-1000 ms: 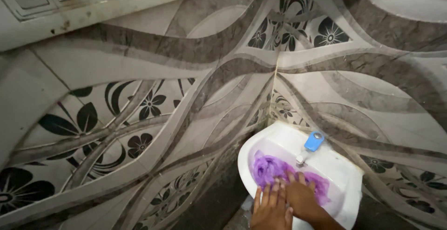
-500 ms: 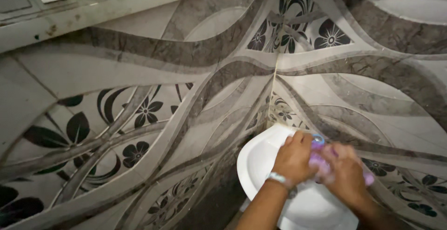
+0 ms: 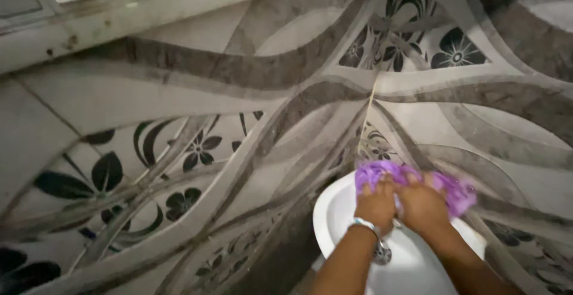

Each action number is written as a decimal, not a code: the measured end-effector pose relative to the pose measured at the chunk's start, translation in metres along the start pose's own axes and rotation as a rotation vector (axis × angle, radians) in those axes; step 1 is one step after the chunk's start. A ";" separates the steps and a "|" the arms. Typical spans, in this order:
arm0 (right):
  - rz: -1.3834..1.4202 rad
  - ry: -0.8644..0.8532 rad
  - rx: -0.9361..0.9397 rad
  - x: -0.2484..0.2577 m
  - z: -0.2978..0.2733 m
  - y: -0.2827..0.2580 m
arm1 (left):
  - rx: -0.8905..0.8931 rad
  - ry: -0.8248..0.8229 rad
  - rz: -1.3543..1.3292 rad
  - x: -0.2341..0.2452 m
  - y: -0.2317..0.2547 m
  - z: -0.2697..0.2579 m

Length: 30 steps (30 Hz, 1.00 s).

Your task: The person repeatedly wets, scrubs, and wrings a purple cloth in a white bathroom sink under running water. The hands manipulate the cloth continuously, rinsing and squeezing it throughout the clip.

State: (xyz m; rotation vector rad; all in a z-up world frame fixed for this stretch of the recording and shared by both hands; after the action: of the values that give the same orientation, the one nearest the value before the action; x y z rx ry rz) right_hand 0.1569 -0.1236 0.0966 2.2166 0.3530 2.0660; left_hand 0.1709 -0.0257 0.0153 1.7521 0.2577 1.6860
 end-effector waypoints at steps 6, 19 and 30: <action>0.144 0.336 0.020 -0.019 -0.038 0.013 | -0.183 0.109 -0.034 0.046 0.044 -0.012; 0.184 0.394 -0.079 -0.061 0.016 0.058 | -0.266 0.108 -0.012 0.032 0.068 0.044; 0.115 0.441 0.113 -0.062 -0.039 0.028 | -0.419 0.235 -0.052 0.018 0.041 -0.035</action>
State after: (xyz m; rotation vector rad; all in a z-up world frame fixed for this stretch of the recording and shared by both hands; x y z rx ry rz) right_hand 0.1172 -0.1681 0.0456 1.8539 0.3882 2.6561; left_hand 0.1276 -0.0344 0.0517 1.2346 0.0457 1.7574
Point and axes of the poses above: each hand's wrist, its own z-axis towards the middle knuckle, its own x-axis out of the back of the hand, y = z × x, the point moved 3 cm from there along z, towards the middle knuckle, and after that the axes turned 9 degrees about -z, right-handed, at the moved point
